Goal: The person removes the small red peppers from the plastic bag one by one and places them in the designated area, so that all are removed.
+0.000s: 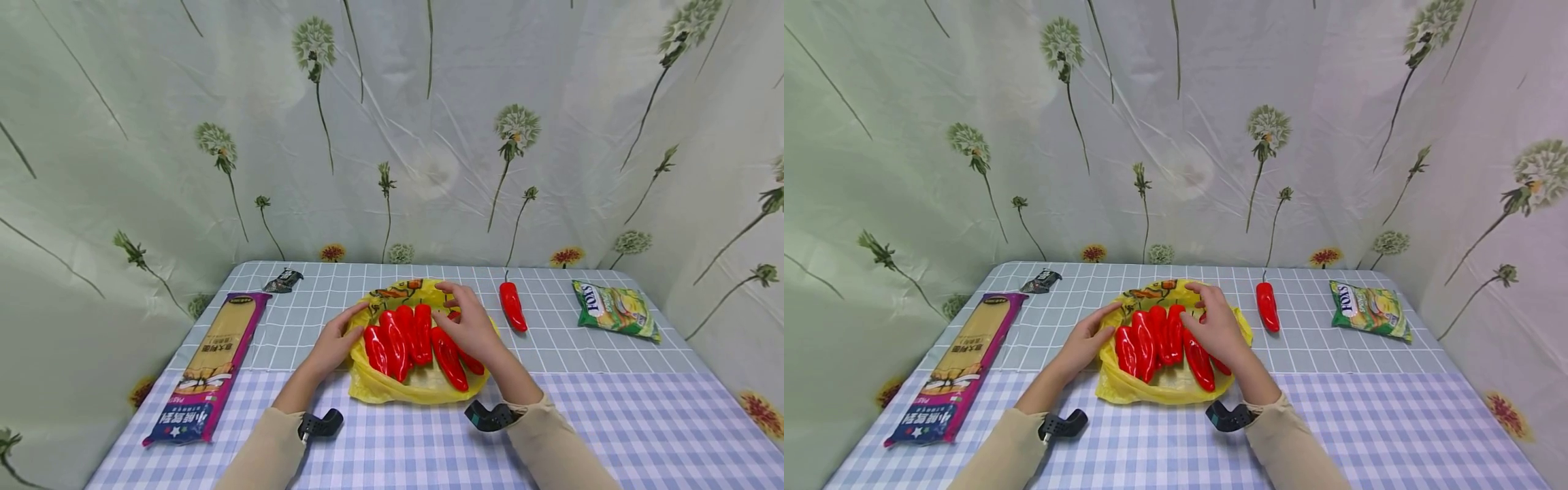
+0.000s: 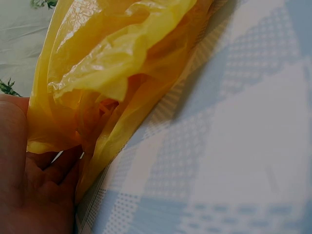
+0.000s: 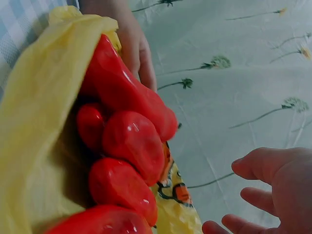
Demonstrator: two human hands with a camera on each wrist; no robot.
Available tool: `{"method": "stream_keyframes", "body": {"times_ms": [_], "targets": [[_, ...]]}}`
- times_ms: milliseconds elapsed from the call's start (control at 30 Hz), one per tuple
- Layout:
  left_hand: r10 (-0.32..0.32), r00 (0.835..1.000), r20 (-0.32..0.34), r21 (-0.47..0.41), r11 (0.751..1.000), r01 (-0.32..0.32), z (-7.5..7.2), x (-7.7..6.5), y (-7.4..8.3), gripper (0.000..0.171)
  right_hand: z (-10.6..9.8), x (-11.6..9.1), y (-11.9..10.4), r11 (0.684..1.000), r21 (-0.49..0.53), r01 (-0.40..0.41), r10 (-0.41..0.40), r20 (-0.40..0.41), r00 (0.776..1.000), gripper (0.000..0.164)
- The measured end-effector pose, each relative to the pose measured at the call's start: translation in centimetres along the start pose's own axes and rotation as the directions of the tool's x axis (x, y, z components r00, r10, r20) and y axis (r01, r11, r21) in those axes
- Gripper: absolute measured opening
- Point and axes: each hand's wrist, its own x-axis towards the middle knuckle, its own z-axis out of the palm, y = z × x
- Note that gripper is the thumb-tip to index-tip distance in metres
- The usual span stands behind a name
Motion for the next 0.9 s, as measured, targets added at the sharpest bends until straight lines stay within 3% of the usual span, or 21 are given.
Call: {"method": "stream_keyframes", "body": {"times_ms": [100, 433, 900], "targets": [[0.012, 1.0, 0.003, 0.012, 1.0, -0.012, 0.0, 0.0, 0.1, 0.051, 0.5, -0.2, -0.1, 1.0, -0.005, 0.013, -0.013, 0.012, 1.0, 0.058], [-0.033, 0.999, 0.005, -0.012, 0.999, 0.034, 0.0, 0.1, 0.1, 0.051, 2.4, -0.8, -0.8, 0.993, -0.083, 0.087, -0.082, 0.056, 0.995, 0.06], [-0.012, 1.0, 0.007, 0.001, 1.0, 0.012, -0.1, 0.1, 0.2, 0.05, 4.8, -1.2, -1.6, 0.988, -0.112, 0.103, -0.089, 0.123, 0.988, 0.074]]}}
